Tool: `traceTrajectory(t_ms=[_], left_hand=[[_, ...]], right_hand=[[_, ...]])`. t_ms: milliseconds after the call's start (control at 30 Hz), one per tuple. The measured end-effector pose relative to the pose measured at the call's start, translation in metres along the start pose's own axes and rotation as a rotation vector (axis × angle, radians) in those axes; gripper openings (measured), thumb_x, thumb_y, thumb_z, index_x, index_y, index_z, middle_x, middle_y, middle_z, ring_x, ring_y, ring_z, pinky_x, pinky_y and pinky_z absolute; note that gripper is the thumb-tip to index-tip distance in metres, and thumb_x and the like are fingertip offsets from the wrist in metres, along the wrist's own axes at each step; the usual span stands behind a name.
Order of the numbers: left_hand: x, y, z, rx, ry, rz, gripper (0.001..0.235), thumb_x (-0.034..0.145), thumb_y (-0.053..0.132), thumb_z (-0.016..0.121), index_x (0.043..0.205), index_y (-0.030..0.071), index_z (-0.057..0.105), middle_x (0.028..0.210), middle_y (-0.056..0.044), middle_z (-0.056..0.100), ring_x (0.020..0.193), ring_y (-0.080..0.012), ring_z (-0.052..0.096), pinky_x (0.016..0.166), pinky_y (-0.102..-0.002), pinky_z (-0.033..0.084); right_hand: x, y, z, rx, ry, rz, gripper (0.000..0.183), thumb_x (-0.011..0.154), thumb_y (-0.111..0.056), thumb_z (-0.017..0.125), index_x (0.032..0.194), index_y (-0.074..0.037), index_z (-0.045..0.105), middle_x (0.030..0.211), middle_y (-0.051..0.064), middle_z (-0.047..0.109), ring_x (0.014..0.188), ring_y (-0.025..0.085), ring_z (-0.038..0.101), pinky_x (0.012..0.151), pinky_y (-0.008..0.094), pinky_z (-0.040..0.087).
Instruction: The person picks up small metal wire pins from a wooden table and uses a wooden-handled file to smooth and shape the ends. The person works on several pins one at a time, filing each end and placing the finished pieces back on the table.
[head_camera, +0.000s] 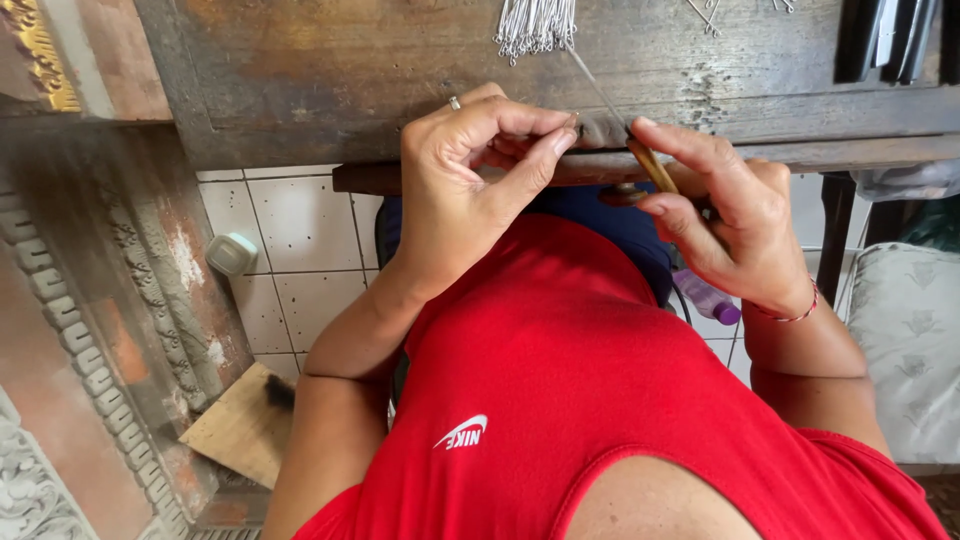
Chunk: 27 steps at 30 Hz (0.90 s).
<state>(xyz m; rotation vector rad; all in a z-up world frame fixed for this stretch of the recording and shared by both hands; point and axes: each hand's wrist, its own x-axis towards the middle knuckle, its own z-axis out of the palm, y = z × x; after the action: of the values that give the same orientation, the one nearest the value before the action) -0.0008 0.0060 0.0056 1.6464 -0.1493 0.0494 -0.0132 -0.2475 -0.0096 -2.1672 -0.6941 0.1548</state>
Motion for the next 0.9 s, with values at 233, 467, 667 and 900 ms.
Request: traceTrajectory(t_ms=[233,467,667,900], left_hand=[[0.0008,0.0048,-0.0021,0.049,-0.041,-0.003,0.003,0.097,0.001,0.073,0.1,0.003,0.074,0.087,-0.006,0.069,0.07,-0.0089,0.06,0.065,-0.021,0.052],[0.0027,0.0095,-0.0048,0.11,-0.08,0.042,0.005,0.098,0.003,0.071,0.094,0.004,0.073,0.083,-0.005,0.067,0.067,-0.0094,0.057,0.062,-0.022,0.05],[0.0027,0.0047,-0.0054,0.118,-0.097,0.048,0.009,0.099,0.003,0.07,0.091,0.004,0.07,0.079,-0.004,0.063,0.065,-0.0088,0.055,0.059,-0.022,0.047],[0.0022,0.0069,-0.0076,0.081,-0.096,0.017,0.003,0.099,0.005,0.072,0.097,0.003,0.073,0.085,-0.006,0.066,0.07,-0.0093,0.058,0.064,-0.022,0.05]], right_hand=[[0.0063,-0.0077,-0.0035,0.096,-0.076,-0.009,0.042,0.107,-0.008,0.061,0.145,0.006,0.052,0.131,0.021,0.072,0.108,0.025,0.077,0.09,0.03,0.055],[0.0032,-0.0021,-0.0022,0.06,-0.122,-0.03,0.04,0.107,-0.009,0.062,0.144,0.004,0.055,0.139,0.019,0.068,0.112,0.027,0.076,0.092,0.033,0.057],[0.0068,-0.0052,-0.0016,0.075,-0.158,-0.012,0.039,0.107,-0.01,0.059,0.143,0.003,0.055,0.131,0.017,0.071,0.108,0.023,0.077,0.084,0.029,0.056],[0.0,-0.0026,0.0038,0.16,-0.037,0.048,0.038,0.106,-0.003,0.063,0.142,0.006,0.056,0.129,0.019,0.071,0.084,0.015,0.072,0.083,0.026,0.053]])
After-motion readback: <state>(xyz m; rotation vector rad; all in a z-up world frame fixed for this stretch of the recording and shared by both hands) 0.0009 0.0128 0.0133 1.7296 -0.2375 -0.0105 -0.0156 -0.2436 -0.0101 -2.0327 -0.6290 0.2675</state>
